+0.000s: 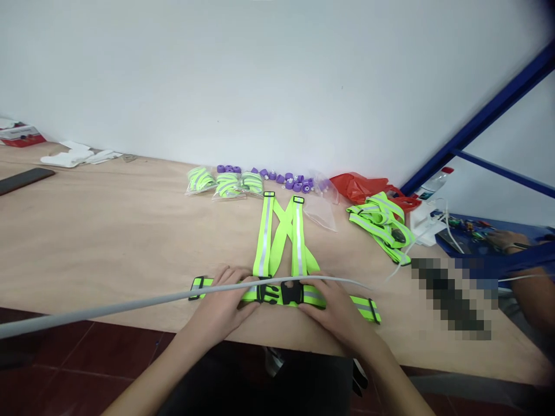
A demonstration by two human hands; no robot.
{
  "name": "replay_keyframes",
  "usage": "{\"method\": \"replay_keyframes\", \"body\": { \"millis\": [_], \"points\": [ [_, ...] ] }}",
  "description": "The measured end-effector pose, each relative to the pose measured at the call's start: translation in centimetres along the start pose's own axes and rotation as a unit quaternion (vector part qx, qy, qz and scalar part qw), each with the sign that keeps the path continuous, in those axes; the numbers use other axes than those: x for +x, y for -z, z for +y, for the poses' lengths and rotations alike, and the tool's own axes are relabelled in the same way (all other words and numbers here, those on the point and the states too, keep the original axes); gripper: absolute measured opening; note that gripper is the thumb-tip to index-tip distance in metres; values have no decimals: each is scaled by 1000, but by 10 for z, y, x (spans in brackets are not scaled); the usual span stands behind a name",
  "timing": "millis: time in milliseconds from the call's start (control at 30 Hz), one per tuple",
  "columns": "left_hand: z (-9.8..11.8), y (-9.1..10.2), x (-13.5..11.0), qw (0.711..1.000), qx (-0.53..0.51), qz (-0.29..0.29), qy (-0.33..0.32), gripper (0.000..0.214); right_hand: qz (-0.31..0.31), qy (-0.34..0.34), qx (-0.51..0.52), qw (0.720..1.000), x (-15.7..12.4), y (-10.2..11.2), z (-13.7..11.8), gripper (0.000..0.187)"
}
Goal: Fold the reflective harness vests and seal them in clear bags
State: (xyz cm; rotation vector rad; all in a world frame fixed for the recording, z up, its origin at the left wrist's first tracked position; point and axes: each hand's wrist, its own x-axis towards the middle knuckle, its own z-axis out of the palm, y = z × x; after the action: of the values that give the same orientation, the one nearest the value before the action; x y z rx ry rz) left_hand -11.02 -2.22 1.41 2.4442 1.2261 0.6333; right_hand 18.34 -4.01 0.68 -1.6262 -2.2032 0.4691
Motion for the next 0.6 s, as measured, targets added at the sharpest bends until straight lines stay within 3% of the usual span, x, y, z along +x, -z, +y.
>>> {"method": "replay_keyframes", "body": {
  "millis": [200,600],
  "points": [
    [-3,0,3,999,-42,-17,18,36,37,16,14,999,-1,-3,3,43],
    [-7,-6,0,998,-53,5,23,54,75,22,39,996,-4,-10,9,43]
  ]
}}
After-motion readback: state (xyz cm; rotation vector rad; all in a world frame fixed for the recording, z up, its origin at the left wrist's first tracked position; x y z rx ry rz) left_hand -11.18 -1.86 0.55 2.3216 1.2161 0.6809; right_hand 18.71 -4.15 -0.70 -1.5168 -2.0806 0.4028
